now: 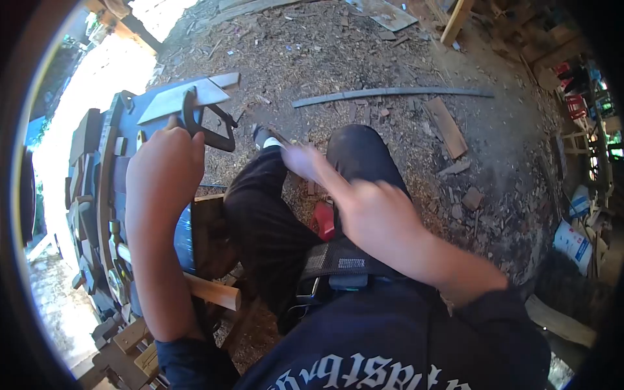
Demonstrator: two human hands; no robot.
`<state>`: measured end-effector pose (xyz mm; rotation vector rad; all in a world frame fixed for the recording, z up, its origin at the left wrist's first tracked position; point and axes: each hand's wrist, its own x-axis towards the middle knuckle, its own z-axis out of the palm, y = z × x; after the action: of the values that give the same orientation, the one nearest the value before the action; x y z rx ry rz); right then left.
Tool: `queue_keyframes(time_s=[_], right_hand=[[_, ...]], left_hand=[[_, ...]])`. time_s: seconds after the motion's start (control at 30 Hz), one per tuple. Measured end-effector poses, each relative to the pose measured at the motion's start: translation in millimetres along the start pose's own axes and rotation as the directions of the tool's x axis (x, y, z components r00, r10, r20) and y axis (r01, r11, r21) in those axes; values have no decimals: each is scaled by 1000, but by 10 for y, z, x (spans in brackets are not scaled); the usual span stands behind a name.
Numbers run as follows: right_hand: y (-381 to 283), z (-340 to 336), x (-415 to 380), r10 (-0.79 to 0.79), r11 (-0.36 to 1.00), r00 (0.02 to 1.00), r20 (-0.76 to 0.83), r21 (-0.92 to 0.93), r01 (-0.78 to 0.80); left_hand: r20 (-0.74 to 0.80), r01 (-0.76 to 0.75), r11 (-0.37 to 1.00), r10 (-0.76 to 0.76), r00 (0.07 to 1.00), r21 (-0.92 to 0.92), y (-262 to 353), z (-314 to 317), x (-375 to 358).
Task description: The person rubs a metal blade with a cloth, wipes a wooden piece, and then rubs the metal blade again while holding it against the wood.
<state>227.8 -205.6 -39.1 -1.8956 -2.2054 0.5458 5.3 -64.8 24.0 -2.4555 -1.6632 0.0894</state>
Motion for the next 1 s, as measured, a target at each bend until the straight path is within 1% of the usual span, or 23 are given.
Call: queue_keyframes(time_s=[0.07, 0.1, 0.13, 0.2, 0.23, 0.27, 0.33, 0.37, 0.4, 0.47, 0.5, 0.57, 0.67, 0.7, 0.73, 0.8, 0.83, 0.93, 1.0], right_hand=[[315, 64, -421, 180, 980, 976, 125, 64, -189], [542, 168, -610, 181, 974, 983, 36, 129, -184], [736, 244, -709, 187, 965, 981, -53, 197, -173], [907, 244, -697, 216, 948, 964, -155, 269, -170], [964, 279, -602, 195, 945, 951, -240, 306, -116], [1012, 308, -494, 209, 940, 954, -217, 314, -135], [1110, 377, -231, 221, 933, 960, -174, 324, -156], [1189, 469, -100, 180, 934, 968, -177, 341, -111], [1208, 467, 35, 156, 947, 977, -146, 303, -106], [1382, 623, 233, 95, 941, 976, -197, 336, -23], [1472, 665, 325, 73, 946, 972, -223, 324, 3], [1657, 750, 453, 42, 951, 962, -269, 307, 44], [1853, 908, 616, 18, 908, 925, -379, 394, 144], [1861, 887, 625, 50, 890, 943, -328, 443, 107], [1892, 908, 646, 65, 873, 940, -334, 475, 108], [1952, 958, 704, 97, 836, 934, -343, 537, 110], [1962, 943, 745, 137, 799, 945, -295, 597, 70], [1991, 989, 822, 168, 760, 964, -208, 650, 8], [1988, 1018, 849, 191, 738, 967, -165, 674, -31]], left_hand=[[-149, 25, 999, -29, 988, -28, -166, 31, -73], [-150, 41, 999, -43, 988, -17, -239, -78, -41], [-211, 50, 999, -46, 976, 15, -335, -62, 52], [-432, -62, 996, 25, 902, -72, -365, -77, 297], [-324, -112, 980, 54, 945, -164, -291, -108, 487], [-215, -142, 954, 85, 973, -264, -209, -126, 708], [-133, -346, 875, 319, 938, -339, -128, 89, 1147], [-12, -326, 889, 340, 940, -321, 19, 62, 1232], [112, -305, 903, 351, 929, -302, 196, 37, 1310], [322, -337, 919, 388, 864, -203, 353, 135, 1467], [427, -360, 920, 391, 815, -157, 376, 165, 1527], [472, -342, 905, 424, 773, -254, 346, 163, 1604], [539, -299, 885, 457, 707, -357, 320, 210, 1715], [563, -281, 879, 465, 683, -386, 312, 228, 1737], [585, -262, 872, 476, 657, -414, 308, 248, 1762], [650, -202, 888, 444, 616, -414, 323, 267, 1799], [682, -171, 895, 427, 595, -411, 331, 266, 1815], [727, -143, 895, 429, 535, -423, 365, 231, 1872], [709, -136, 883, 444, 548, -449, 306, 283, 1874]])
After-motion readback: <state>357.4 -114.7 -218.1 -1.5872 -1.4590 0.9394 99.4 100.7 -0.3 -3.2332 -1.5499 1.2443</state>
